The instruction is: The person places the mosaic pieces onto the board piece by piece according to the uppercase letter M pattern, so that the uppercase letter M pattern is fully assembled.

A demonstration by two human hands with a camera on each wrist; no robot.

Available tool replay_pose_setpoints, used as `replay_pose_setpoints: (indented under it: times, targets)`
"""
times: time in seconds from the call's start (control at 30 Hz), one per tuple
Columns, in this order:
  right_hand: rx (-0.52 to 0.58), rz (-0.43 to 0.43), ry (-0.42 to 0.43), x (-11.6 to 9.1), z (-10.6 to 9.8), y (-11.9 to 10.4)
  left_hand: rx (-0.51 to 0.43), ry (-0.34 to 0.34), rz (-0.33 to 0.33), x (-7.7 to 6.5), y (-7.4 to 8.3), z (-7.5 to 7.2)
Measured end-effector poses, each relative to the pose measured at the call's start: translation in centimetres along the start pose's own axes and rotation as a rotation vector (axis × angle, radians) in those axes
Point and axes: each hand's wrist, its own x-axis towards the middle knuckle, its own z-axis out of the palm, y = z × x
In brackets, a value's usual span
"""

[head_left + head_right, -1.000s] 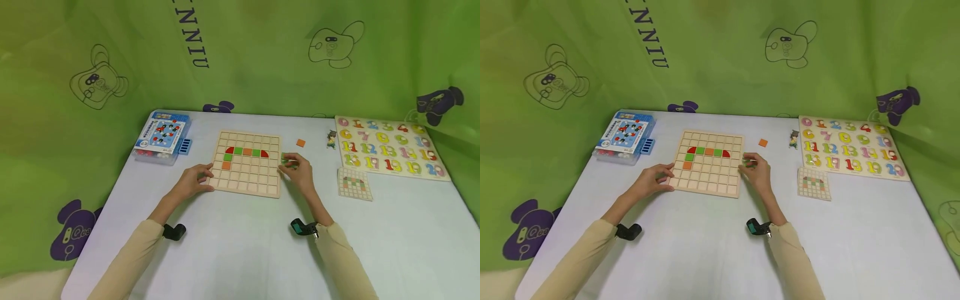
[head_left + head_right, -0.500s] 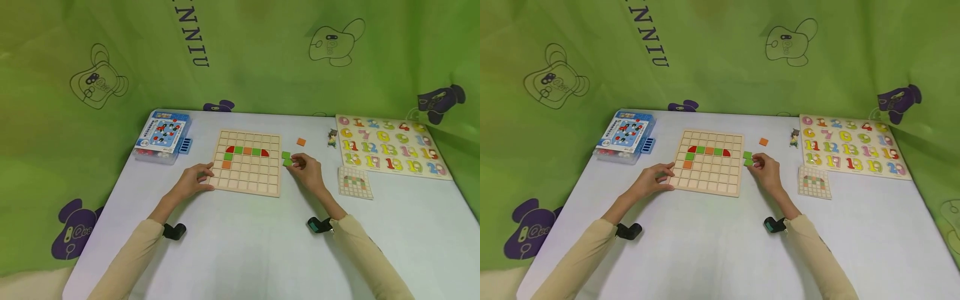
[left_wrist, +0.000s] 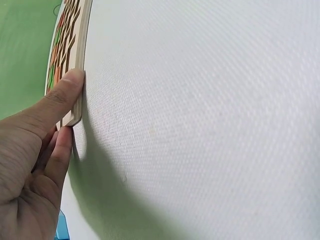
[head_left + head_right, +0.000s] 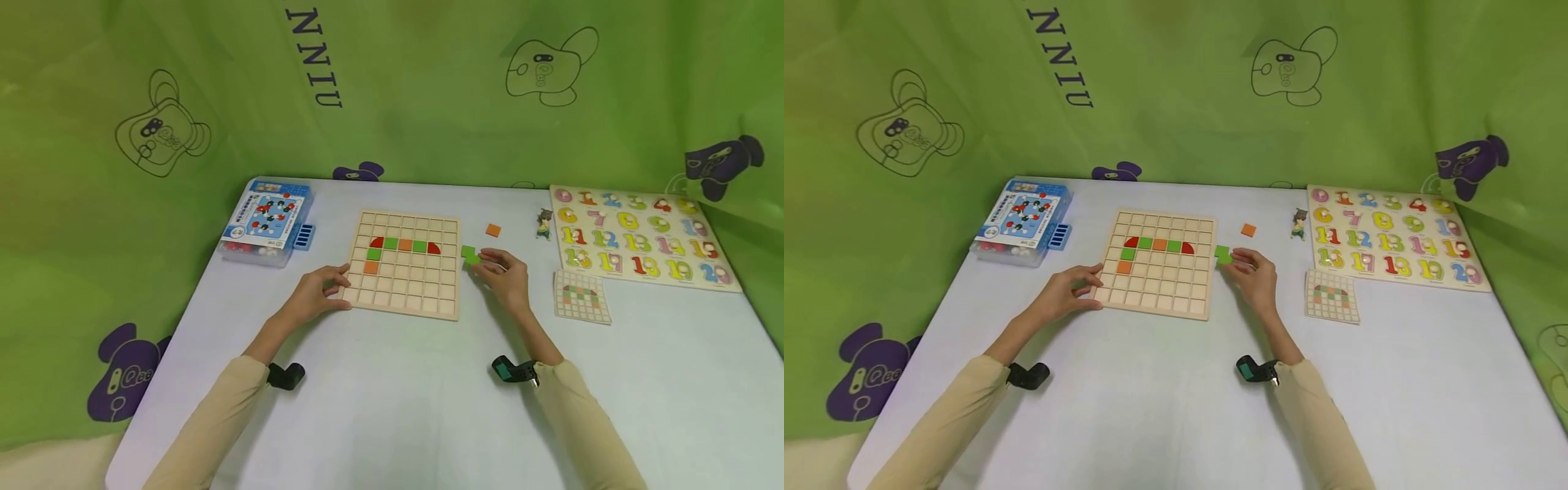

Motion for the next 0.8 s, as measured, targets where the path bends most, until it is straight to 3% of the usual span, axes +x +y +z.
replay_pose_setpoints:
  times: [0.4, 0.67, 0.8]
  targets:
    - [0.013, -0.025, -0.04, -0.5, 2.7, 0.0, 0.006, 0.007, 0.015, 0.1, 0.1, 0.1]
    - [0.017, -0.062, -0.075, -1.4, 4.6, -3.3, 0.003, 0.01, -0.005, 0.0, 0.2, 0.0]
    - [-0.037, -0.076, -0.069, -0.7, 5.8, -2.1, -0.01, 0.008, -0.006, 0.0, 0.2, 0.0]
